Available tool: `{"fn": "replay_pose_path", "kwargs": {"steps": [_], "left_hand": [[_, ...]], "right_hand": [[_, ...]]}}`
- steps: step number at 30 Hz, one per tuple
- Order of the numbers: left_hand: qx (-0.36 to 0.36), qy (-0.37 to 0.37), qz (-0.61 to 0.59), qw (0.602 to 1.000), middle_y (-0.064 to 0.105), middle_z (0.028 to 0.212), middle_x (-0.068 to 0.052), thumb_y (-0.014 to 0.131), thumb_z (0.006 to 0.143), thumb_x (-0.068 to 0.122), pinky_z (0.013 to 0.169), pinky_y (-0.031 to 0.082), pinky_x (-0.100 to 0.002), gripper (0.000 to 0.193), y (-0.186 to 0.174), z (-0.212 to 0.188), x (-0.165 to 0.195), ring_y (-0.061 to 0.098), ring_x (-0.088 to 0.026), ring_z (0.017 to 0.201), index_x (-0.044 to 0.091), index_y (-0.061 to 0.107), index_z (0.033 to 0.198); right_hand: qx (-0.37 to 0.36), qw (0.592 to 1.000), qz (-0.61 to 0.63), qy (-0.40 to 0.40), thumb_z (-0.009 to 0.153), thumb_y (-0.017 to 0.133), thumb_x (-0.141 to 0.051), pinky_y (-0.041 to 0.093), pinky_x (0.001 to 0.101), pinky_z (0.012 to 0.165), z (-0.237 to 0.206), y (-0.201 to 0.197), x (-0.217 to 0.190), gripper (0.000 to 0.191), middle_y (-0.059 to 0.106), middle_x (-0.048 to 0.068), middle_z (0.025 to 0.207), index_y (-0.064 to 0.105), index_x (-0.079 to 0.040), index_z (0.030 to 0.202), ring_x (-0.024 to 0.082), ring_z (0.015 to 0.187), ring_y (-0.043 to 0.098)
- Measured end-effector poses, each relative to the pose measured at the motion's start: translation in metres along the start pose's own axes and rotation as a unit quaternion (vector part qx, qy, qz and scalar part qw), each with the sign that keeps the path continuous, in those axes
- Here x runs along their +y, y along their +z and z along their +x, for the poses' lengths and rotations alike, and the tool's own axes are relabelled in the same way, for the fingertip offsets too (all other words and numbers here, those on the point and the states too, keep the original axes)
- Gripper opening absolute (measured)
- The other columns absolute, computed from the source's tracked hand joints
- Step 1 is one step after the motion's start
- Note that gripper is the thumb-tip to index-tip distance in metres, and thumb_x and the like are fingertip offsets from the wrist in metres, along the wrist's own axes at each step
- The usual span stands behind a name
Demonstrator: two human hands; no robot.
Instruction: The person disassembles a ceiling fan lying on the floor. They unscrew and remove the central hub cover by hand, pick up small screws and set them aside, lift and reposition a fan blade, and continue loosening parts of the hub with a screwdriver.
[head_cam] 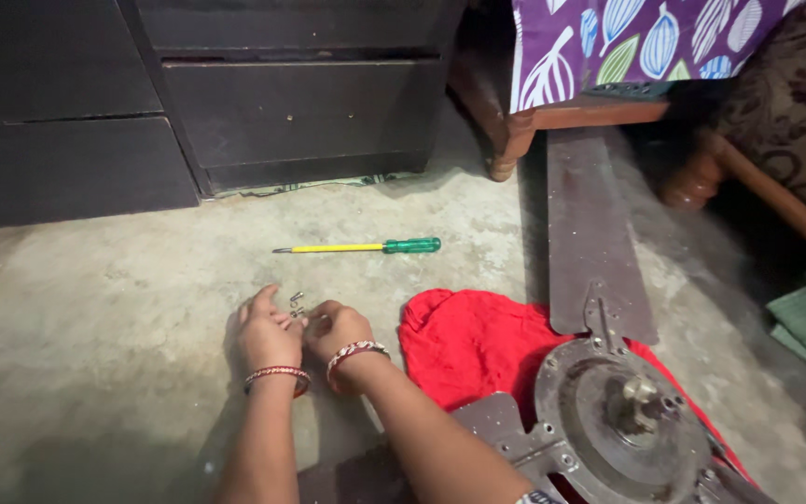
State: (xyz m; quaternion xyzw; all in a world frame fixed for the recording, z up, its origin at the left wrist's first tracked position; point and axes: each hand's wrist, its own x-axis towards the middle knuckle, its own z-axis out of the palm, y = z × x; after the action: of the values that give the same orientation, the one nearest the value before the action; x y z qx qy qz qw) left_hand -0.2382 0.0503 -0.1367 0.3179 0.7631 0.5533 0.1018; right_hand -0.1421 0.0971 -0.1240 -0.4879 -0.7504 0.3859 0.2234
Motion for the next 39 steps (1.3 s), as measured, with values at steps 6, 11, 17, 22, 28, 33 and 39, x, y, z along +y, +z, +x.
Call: {"fn": "replay_pose_path", "kwargs": {"steps": [6, 11, 17, 22, 28, 33, 39], "left_hand": [[0.025, 0.007, -0.035, 0.999, 0.057, 0.118, -0.012, 0.075, 0.07, -0.016, 0.078, 0.06, -0.034, 0.065, -0.019, -0.013, 0.026, 0.068, -0.023, 0.087, 0.007, 0.065, 0.13], [0.009, 0.066, 0.008, 0.998, 0.058, 0.118, -0.013, 0.079, 0.07, -0.01, 0.081, 0.06, -0.034, 0.061, -0.027, -0.033, 0.07, 0.071, -0.023, 0.09, 0.008, 0.065, 0.127], [-0.028, 0.112, 0.012, 0.993, 0.059, 0.12, -0.014, 0.08, 0.074, 0.0, 0.083, 0.058, -0.04, 0.054, -0.029, -0.091, 0.112, 0.07, -0.029, 0.095, 0.011, 0.066, 0.124], [-0.055, 0.126, 0.054, 0.989, 0.061, 0.117, -0.012, 0.081, 0.078, 0.009, 0.086, 0.056, -0.043, 0.049, -0.037, -0.125, 0.146, 0.068, -0.031, 0.097, 0.016, 0.067, 0.124], [-0.058, 0.163, 0.02, 0.985, 0.062, 0.117, -0.011, 0.08, 0.08, 0.012, 0.085, 0.055, -0.043, 0.04, -0.039, -0.144, 0.197, 0.067, -0.031, 0.097, 0.016, 0.069, 0.118], [-0.063, 0.181, 0.0, 0.982, 0.062, 0.115, -0.012, 0.078, 0.082, 0.01, 0.085, 0.056, -0.042, 0.035, -0.028, -0.15, 0.222, 0.067, -0.031, 0.099, 0.015, 0.071, 0.117], [-0.121, 0.247, -0.054, 0.96, 0.064, 0.118, -0.011, 0.073, 0.08, 0.005, 0.089, 0.056, -0.04, 0.032, 0.011, -0.186, 0.233, 0.07, -0.029, 0.101, 0.013, 0.071, 0.112]], "right_hand": [[-0.013, 0.998, -0.025, -0.055, 0.073, 0.084, -0.019, 0.059, 0.0382, 0.089, -0.016, -0.04, 0.0, 0.048, 0.076, 0.011, 0.109, 0.07, -0.012, 0.118, 0.025, 0.1, 0.074], [0.006, 0.998, -0.054, -0.043, 0.074, 0.084, -0.02, 0.058, 0.0379, 0.089, -0.039, -0.089, -0.01, 0.049, 0.075, 0.01, 0.112, 0.068, -0.012, 0.12, 0.025, 0.101, 0.073], [0.064, 0.996, -0.013, -0.059, 0.076, 0.083, -0.02, 0.058, 0.0372, 0.09, -0.084, -0.145, -0.015, 0.049, 0.075, 0.01, 0.115, 0.068, -0.011, 0.122, 0.024, 0.104, 0.073], [0.094, 0.994, -0.027, -0.057, 0.076, 0.083, -0.017, 0.058, 0.0369, 0.09, -0.128, -0.192, -0.011, 0.046, 0.075, 0.01, 0.116, 0.07, -0.012, 0.12, 0.023, 0.104, 0.073], [0.139, 0.987, -0.024, -0.077, 0.076, 0.082, -0.014, 0.059, 0.0357, 0.089, -0.166, -0.248, -0.008, 0.044, 0.077, 0.01, 0.113, 0.071, -0.012, 0.119, 0.022, 0.102, 0.074], [0.155, 0.986, 0.003, -0.055, 0.076, 0.082, -0.013, 0.059, 0.0363, 0.088, -0.169, -0.261, -0.01, 0.045, 0.076, 0.009, 0.114, 0.071, -0.013, 0.119, 0.023, 0.101, 0.075], [0.146, 0.985, -0.023, -0.094, 0.075, 0.079, -0.01, 0.058, 0.0359, 0.09, -0.182, -0.274, 0.012, 0.043, 0.076, 0.013, 0.114, 0.072, -0.01, 0.118, 0.024, 0.102, 0.074]]}}
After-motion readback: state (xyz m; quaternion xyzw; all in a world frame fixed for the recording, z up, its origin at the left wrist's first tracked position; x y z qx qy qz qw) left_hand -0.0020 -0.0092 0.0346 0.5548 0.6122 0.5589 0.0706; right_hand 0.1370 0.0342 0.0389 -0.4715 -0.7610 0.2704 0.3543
